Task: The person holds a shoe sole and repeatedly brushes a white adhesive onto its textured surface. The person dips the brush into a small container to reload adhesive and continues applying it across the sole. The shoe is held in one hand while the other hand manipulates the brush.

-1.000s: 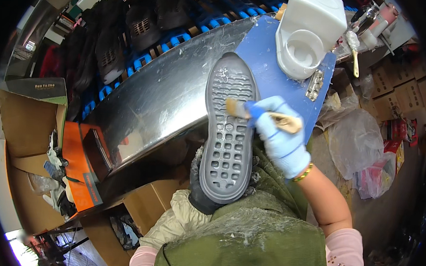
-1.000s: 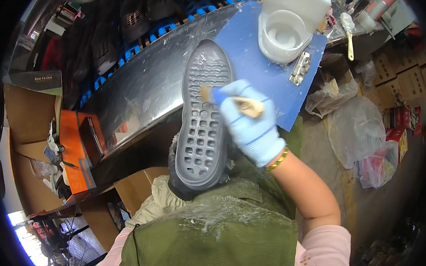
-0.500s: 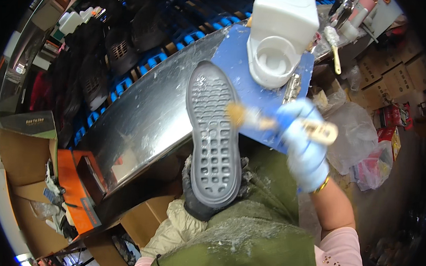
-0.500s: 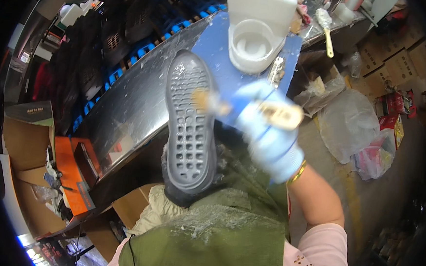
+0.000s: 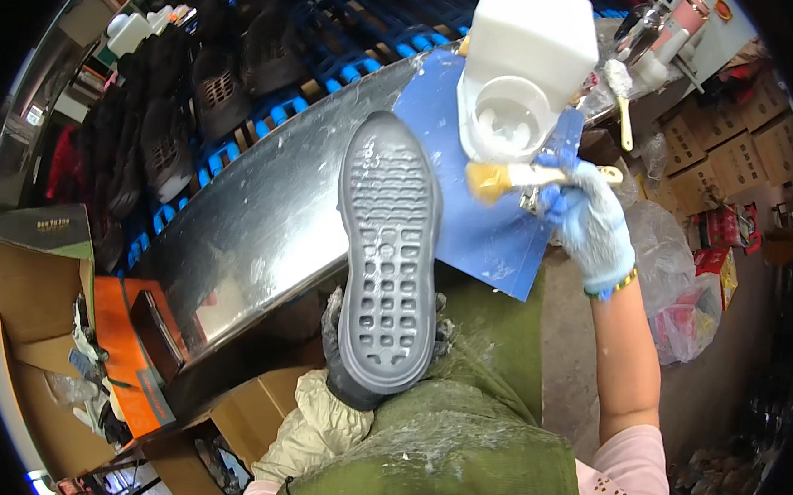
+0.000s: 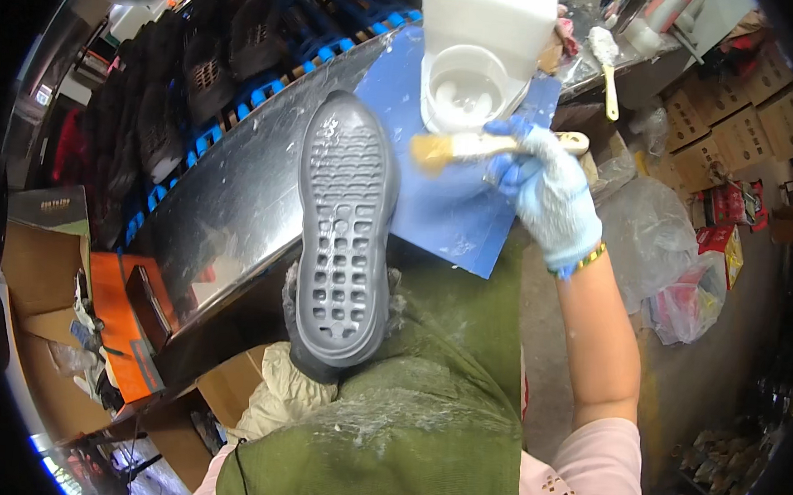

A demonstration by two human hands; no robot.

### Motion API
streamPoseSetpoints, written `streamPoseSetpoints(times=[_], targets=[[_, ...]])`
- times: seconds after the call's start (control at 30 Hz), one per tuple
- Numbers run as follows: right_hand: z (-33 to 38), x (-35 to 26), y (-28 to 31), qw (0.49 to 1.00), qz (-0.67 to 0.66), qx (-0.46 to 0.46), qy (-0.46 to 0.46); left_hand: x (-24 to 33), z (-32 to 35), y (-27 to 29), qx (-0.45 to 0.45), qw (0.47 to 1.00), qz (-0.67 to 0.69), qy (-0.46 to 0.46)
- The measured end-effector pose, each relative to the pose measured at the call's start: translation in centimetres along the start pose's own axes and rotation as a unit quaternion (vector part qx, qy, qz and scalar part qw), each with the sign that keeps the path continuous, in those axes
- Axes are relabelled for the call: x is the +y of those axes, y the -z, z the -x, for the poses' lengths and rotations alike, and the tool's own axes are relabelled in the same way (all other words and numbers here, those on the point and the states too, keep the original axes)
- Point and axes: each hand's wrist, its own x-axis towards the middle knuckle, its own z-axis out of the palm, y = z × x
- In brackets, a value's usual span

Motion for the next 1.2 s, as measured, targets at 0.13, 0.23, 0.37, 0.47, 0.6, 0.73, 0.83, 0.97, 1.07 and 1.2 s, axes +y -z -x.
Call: streamPoseSetpoints(times=[0.13,0.23,0.37,0.47,0.6,0.73,0.83,0.97,1.07,1.2], targets=[[5.0,2.3,-4.6,0.980,0.151,-0.125,-0.041,0.8,0.4,0.3,0.041,0.999,-0.031,-0.004],[7.0,3.6,-6.4,0.875,0.378,-0.292,-0.074,1.9,0.4,0.3,0.016,0.993,-0.113,-0.015],[4.9,1.3,-7.6,0.674,0.599,-0.381,0.205,2.7,-0.5,0.5,-0.028,0.996,-0.052,0.074],[4.4,0.4,-9.1,0.693,0.585,-0.254,0.335,3.3,-0.4,0.2,-0.029,0.994,-0.056,0.095],[4.4,2.0,-9.3,0.611,0.644,-0.417,0.192,3.1,0.0,0.4,-0.031,0.991,-0.116,0.064],[-0.3,-1.5,-7.5,0.691,0.643,-0.190,0.271,2.1,1.8,-4.0,0.050,0.990,-0.130,0.007],[0.2,-6.0,-7.5,0.796,0.525,-0.137,0.269,2.3,1.1,-2.7,-0.041,0.990,-0.129,0.047],[-2.9,-4.7,-3.4,0.820,0.515,-0.033,0.246,1.9,-0.2,-3.5,-0.022,0.997,-0.005,0.073],[-1.7,-4.6,-3.7,0.838,0.492,-0.007,0.236,1.1,-0.5,-3.7,-0.032,0.997,0.023,0.069],[1.0,-5.0,-1.7,0.861,0.462,0.042,0.210,0.1,0.8,-2.4,-0.053,0.996,0.016,0.070]])
